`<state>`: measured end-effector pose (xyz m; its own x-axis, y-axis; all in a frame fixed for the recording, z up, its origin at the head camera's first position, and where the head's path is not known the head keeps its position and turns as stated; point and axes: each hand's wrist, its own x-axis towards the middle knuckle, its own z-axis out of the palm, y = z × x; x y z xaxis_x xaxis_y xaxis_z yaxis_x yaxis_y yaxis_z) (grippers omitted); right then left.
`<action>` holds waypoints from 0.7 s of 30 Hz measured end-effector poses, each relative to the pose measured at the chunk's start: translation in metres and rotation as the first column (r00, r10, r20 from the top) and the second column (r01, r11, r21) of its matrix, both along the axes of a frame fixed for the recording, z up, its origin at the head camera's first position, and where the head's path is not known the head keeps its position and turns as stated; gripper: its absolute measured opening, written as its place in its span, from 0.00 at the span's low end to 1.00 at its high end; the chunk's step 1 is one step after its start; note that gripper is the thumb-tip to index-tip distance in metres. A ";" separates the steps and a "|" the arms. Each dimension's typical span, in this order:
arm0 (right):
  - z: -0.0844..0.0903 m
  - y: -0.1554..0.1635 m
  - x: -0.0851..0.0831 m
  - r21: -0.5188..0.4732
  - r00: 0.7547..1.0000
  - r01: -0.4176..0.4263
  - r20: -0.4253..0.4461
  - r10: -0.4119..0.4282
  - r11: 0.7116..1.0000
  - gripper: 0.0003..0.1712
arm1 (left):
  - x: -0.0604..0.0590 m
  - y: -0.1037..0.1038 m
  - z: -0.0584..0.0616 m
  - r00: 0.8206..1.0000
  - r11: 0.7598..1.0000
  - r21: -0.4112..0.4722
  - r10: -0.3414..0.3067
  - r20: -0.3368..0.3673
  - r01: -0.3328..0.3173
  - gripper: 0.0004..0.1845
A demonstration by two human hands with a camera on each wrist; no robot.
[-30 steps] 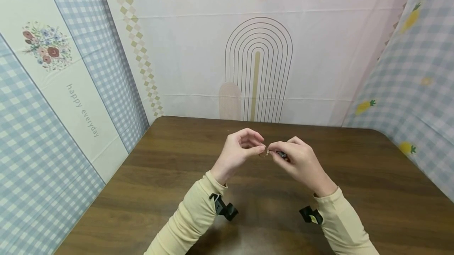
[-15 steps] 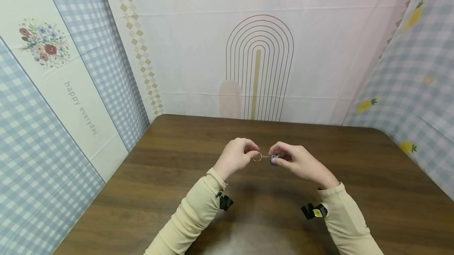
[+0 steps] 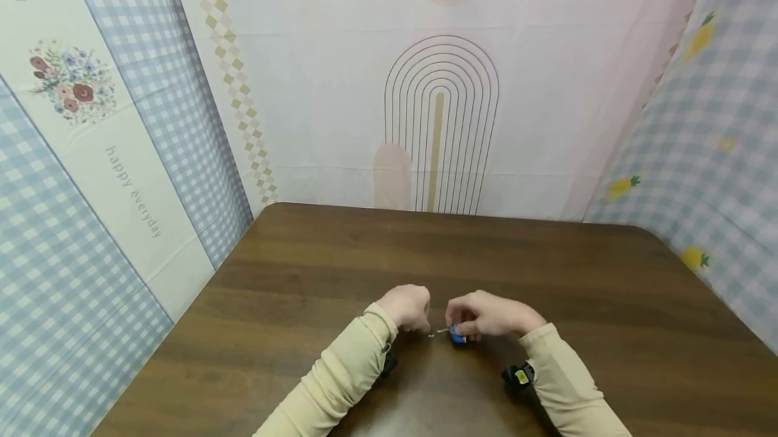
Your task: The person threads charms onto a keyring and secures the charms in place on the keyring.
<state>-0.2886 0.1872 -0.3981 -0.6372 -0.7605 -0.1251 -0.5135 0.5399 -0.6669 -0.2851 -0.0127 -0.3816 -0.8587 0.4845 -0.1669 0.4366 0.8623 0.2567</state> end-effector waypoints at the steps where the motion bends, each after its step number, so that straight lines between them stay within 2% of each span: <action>1: -0.003 -0.002 0.001 0.010 1.000 -0.005 0.012 0.005 1.000 0.04 | 0.002 0.000 -0.002 1.000 1.000 -0.021 0.004 0.008 -0.004 0.17; 11: -0.017 -0.011 0.007 0.038 0.995 0.005 0.101 -0.009 0.999 0.02 | 0.012 0.002 -0.019 1.000 0.997 -0.083 0.007 -0.005 -0.007 0.18; 21: -0.017 0.000 0.004 0.039 0.992 0.009 0.123 -0.014 0.999 0.09 | 0.013 0.001 -0.021 0.998 0.993 -0.096 0.065 0.024 -0.063 0.19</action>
